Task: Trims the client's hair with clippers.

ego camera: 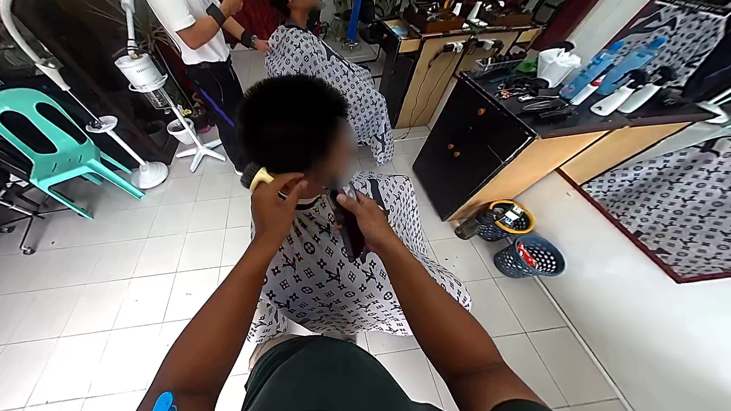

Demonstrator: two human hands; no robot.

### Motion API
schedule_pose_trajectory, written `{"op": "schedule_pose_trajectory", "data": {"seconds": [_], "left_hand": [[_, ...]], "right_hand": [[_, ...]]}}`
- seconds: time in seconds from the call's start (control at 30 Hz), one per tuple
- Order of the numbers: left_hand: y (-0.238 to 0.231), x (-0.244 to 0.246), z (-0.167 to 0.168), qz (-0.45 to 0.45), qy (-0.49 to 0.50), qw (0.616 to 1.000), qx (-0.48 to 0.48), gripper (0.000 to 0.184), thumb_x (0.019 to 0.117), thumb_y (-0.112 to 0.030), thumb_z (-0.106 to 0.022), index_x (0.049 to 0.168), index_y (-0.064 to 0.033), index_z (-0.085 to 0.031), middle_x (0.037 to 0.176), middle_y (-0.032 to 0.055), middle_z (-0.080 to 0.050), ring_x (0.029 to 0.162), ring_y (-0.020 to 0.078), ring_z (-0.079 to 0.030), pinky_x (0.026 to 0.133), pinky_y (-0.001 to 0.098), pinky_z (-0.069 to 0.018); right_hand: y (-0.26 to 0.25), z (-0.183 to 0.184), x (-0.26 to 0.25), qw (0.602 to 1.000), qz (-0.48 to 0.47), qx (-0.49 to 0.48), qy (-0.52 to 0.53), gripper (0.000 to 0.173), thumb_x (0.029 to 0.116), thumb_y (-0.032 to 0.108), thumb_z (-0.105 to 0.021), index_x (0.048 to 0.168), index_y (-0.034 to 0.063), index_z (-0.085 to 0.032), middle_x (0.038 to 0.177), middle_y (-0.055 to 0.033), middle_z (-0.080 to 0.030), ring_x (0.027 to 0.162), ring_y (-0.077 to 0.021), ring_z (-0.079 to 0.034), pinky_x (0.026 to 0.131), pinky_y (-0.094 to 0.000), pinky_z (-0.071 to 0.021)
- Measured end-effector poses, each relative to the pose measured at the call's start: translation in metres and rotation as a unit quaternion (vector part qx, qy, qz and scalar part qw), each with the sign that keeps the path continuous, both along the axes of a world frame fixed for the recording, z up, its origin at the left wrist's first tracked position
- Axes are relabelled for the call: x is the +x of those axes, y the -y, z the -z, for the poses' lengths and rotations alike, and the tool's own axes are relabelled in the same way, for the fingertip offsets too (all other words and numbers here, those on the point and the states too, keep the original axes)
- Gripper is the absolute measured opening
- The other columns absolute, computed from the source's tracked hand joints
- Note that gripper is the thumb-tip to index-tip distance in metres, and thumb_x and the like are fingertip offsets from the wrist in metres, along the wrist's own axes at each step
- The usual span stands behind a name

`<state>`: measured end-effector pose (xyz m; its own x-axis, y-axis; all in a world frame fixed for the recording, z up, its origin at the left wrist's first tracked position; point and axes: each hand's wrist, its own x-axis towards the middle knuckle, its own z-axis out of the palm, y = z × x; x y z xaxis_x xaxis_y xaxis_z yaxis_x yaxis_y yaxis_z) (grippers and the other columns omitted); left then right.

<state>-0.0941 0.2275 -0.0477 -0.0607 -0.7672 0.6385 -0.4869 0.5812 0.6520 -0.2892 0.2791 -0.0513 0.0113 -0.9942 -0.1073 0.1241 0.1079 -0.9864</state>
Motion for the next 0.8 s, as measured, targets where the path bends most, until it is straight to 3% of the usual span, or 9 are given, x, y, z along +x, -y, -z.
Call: {"op": "schedule_pose_trajectory", "data": {"seconds": [0.07,0.2,0.3,0.47,0.6,0.73,0.8], "left_hand": [[0.004,0.003,0.002,-0.002,-0.019,0.999,0.034,0.017,0.0946,-0.019,-0.073,0.104,-0.0058,-0.078,0.09,0.0068,-0.074,0.084,0.0128,-0.068,0.083,0.0357,-0.0534],[0.006,0.006,0.005,-0.008,-0.022,0.998,0.058,0.014,0.0951,-0.018,-0.073,0.102,-0.0068,-0.078,0.089,0.0046,-0.074,0.084,0.0105,-0.067,0.084,0.0348,-0.0525],[0.008,0.007,0.006,-0.008,-0.023,0.998,0.062,0.014,0.0953,-0.019,-0.073,0.101,-0.007,-0.078,0.089,0.0039,-0.073,0.084,0.0099,-0.066,0.083,0.0345,-0.0512],[0.009,0.009,0.007,-0.007,-0.019,0.998,0.066,0.015,0.0955,-0.02,-0.072,0.102,-0.0072,-0.077,0.088,0.0039,-0.073,0.083,0.0108,-0.066,0.083,0.0359,-0.0517],[0.01,0.011,0.007,-0.007,-0.014,0.997,0.07,0.015,0.0953,-0.02,-0.073,0.101,-0.0074,-0.078,0.088,0.0037,-0.074,0.083,0.0106,-0.067,0.083,0.0357,-0.0516],[0.009,0.011,0.005,-0.008,-0.01,0.997,0.074,0.016,0.0948,-0.022,-0.074,0.1,-0.0077,-0.078,0.087,0.0034,-0.073,0.082,0.01,-0.066,0.082,0.0349,-0.0513],[0.01,0.011,0.004,-0.002,-0.013,0.997,0.075,0.017,0.0945,-0.023,-0.074,0.101,-0.0075,-0.078,0.087,0.0035,-0.073,0.081,0.0098,-0.066,0.082,0.035,-0.0513]], "right_hand": [[0.007,-0.001,0.008,1.0,0.001,-0.01,-0.028,0.037,0.11,0.037,-0.04,0.125,0.0062,-0.056,0.09,-0.0082,-0.063,0.072,-0.0155,-0.064,0.066,-0.0331,-0.0574],[0.014,-0.005,0.012,0.989,-0.003,-0.045,-0.14,0.035,0.1056,0.033,-0.057,0.119,0.0007,-0.06,0.089,-0.0126,-0.066,0.071,-0.0197,-0.065,0.067,-0.0377,-0.0576],[0.014,-0.009,0.012,0.98,0.001,-0.051,-0.19,0.037,0.1038,0.034,-0.061,0.117,-0.0002,-0.061,0.086,-0.0117,-0.066,0.07,-0.0183,-0.065,0.067,-0.0365,-0.0567],[0.013,-0.009,0.013,0.979,0.008,-0.075,-0.189,0.037,0.1044,0.035,-0.059,0.12,0.0006,-0.06,0.087,-0.0108,-0.066,0.071,-0.0165,-0.064,0.066,-0.0346,-0.0559],[0.014,-0.008,0.011,0.978,0.008,-0.066,-0.197,0.036,0.1041,0.036,-0.06,0.114,0.0014,-0.062,0.084,-0.0098,-0.064,0.069,-0.0155,-0.061,0.065,-0.0335,-0.0525],[0.012,-0.009,0.013,0.978,0.004,-0.093,-0.185,0.038,0.1049,0.037,-0.058,0.12,0.0021,-0.061,0.088,-0.0107,-0.066,0.071,-0.0162,-0.064,0.066,-0.034,-0.0559],[0.013,-0.01,0.012,0.978,0.006,-0.081,-0.19,0.036,0.1048,0.036,-0.058,0.116,0.002,-0.062,0.085,-0.01,-0.066,0.07,-0.0155,-0.063,0.065,-0.0333,-0.0539]]}}
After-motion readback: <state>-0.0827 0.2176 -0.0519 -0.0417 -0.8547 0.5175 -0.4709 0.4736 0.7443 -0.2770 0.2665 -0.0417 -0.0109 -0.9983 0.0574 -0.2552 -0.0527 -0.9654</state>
